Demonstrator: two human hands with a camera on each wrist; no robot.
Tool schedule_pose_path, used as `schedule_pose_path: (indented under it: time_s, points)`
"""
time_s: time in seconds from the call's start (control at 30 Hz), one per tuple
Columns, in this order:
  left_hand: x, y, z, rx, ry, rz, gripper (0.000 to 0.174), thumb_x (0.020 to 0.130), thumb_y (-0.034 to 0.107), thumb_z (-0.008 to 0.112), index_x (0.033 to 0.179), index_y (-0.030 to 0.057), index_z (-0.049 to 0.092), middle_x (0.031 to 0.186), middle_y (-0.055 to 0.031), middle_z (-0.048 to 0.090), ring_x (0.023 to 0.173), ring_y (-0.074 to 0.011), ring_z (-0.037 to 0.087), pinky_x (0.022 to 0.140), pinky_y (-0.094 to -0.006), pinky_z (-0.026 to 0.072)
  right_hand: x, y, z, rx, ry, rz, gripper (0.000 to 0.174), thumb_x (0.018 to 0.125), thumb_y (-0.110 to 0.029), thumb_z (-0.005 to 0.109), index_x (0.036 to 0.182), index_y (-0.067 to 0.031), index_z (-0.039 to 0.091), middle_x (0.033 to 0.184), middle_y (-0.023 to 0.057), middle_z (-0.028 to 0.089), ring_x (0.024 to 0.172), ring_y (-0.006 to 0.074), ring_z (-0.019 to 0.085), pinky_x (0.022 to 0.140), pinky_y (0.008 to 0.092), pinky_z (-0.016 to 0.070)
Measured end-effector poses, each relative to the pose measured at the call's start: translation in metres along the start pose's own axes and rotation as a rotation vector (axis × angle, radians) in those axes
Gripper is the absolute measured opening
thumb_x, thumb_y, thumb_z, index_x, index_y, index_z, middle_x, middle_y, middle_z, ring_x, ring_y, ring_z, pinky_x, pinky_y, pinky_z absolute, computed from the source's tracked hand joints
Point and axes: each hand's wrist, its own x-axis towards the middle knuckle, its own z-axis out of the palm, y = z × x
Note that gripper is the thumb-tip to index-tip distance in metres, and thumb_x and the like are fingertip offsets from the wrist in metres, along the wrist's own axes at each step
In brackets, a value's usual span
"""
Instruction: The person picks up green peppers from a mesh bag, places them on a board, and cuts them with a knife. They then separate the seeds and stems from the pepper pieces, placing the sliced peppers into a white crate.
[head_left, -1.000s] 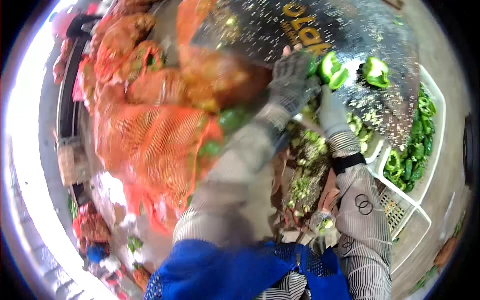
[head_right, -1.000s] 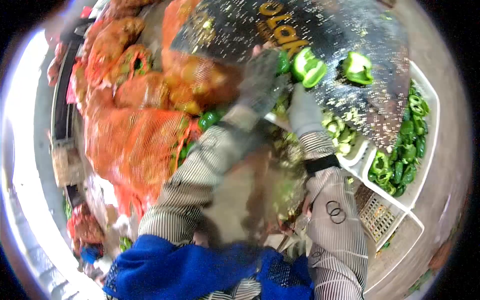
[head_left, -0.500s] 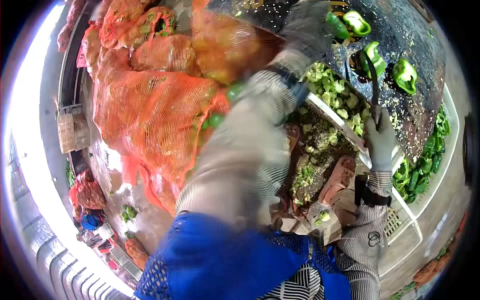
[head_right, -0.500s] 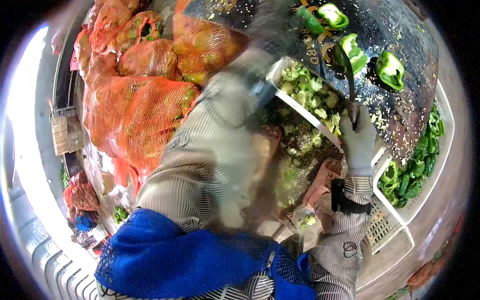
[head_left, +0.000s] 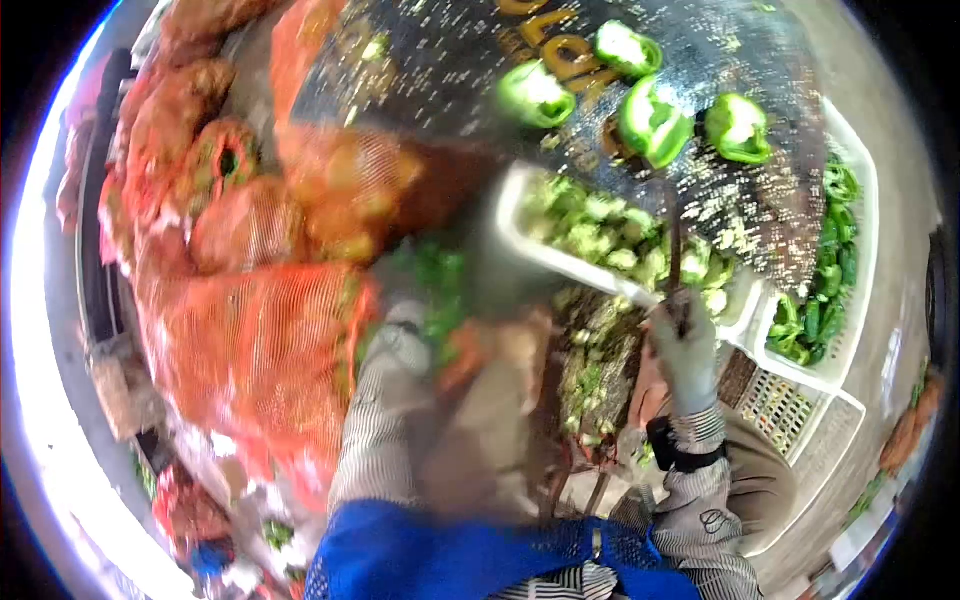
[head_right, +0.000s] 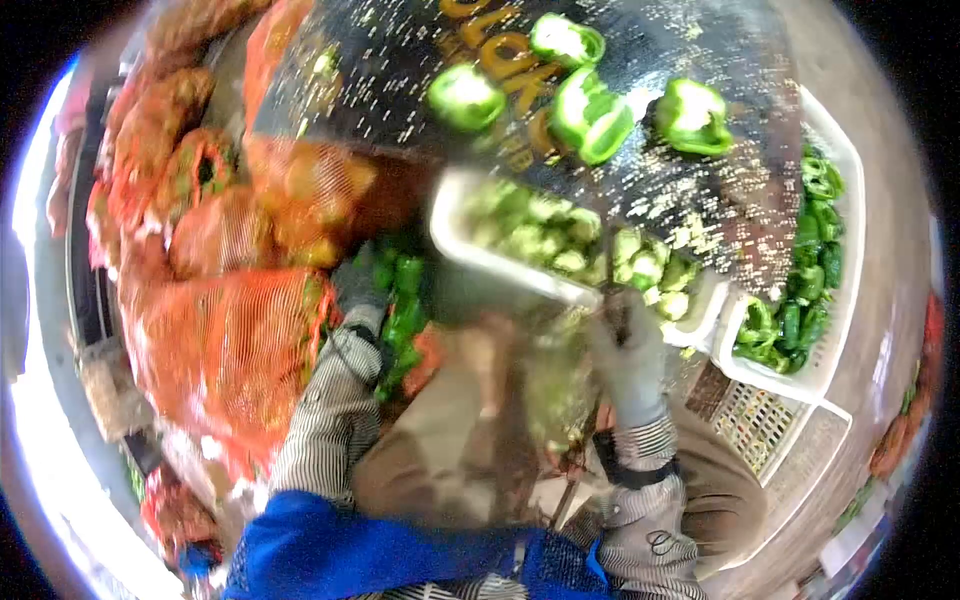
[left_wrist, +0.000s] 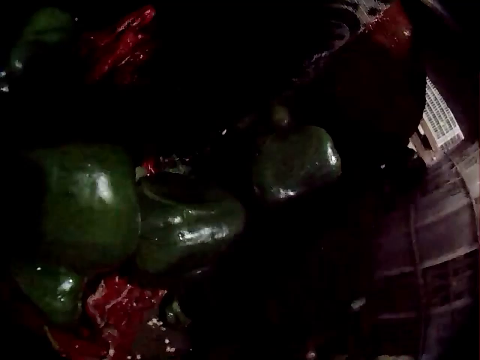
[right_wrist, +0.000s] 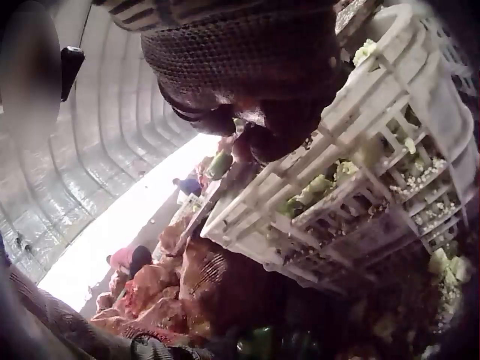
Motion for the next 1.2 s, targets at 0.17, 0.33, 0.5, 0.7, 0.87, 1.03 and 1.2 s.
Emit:
schedule_pose_path:
  time_s: [0.17,0.33,0.5,0.7,0.87,1.03,1.2]
  points:
    - [-0.029,0.007,-0.028,-0.003,-0.029,-0.03,0.1,0.072,0.037,0.081,0.151,0.013,0.024,0.13,-0.0267,0.051,0.113,-0.0394,0.057,0.095,-0.0452,0.0488,0.01,-0.059,0.008,-0.154,-0.133,-0.092,0.027,0.09,-0.019,0.064,0.108,-0.001,0.055,0.073,0.0132,0.065,0.056,0.0209,0.062,0.052,0.0341,0.0492]
    - [-0.107,0.024,-0.083,-0.503,0.181,0.283,0.119,0.061,0.032,0.09,0.152,0.0053,0.017,0.136,-0.0251,0.046,0.124,-0.0358,0.05,0.103,-0.0411,0.0449,0.038,-0.071,0.0,-0.125,-0.019,-0.019,0.021,0.088,-0.018,0.061,0.094,-0.0003,0.052,0.072,0.0136,0.062,0.059,0.0178,0.056,0.054,0.036,0.0445]
    - [-0.144,0.111,-0.139,-0.627,0.411,0.948,0.119,0.06,0.025,0.093,0.15,0.0024,0.018,0.142,-0.0204,0.04,0.129,-0.0337,0.046,0.106,-0.0408,0.0433,0.074,-0.049,-0.02,-0.159,-0.006,-0.112,0.032,0.085,-0.024,0.068,0.101,0.0009,0.056,0.079,0.0137,0.062,0.063,0.019,0.056,0.059,0.0336,0.0471]
    - [-0.116,0.207,-0.126,-0.554,0.449,1.154,0.111,0.056,0.022,0.093,0.144,0.0044,0.028,0.134,-0.018,0.043,0.126,-0.0308,0.046,0.107,-0.0392,0.0425,0.03,-0.1,-0.063,0.057,-0.021,-0.278,0.024,0.086,-0.019,0.061,0.095,0.0017,0.053,0.072,0.0141,0.059,0.063,0.0207,0.054,0.06,0.0369,0.0443]
    - [-0.118,0.206,-0.129,-0.589,0.274,1.019,0.114,0.057,0.02,0.093,0.146,0.0058,0.024,0.138,-0.0183,0.039,0.128,-0.0324,0.045,0.108,-0.0408,0.0419,0.019,-0.107,-0.073,-0.078,-0.141,-0.297,0.024,0.087,-0.019,0.06,0.096,0.0017,0.054,0.072,0.016,0.058,0.064,0.0245,0.055,0.061,0.0374,0.0435]
    - [-0.123,0.208,-0.129,-0.511,0.374,1.046,0.115,0.057,0.02,0.093,0.147,0.0057,0.022,0.138,-0.0184,0.039,0.129,-0.0333,0.044,0.108,-0.0411,0.0413,0.018,-0.118,-0.077,-0.262,-0.175,-0.352,0.024,0.088,-0.02,0.058,0.097,0.0017,0.054,0.082,0.0222,0.062,0.078,0.039,0.06,0.072,0.0461,0.046]
    - [-0.116,0.209,-0.118,-0.472,0.493,1.064,0.119,0.057,0.024,0.093,0.148,0.0044,0.02,0.139,-0.0199,0.038,0.13,-0.0347,0.043,0.109,-0.0405,0.0398,0.026,-0.132,-0.077,-0.372,-0.2,-0.229,0.028,0.087,-0.023,0.06,0.097,0.0027,0.055,0.089,0.0255,0.062,0.088,0.0425,0.062,0.081,0.0499,0.0465]
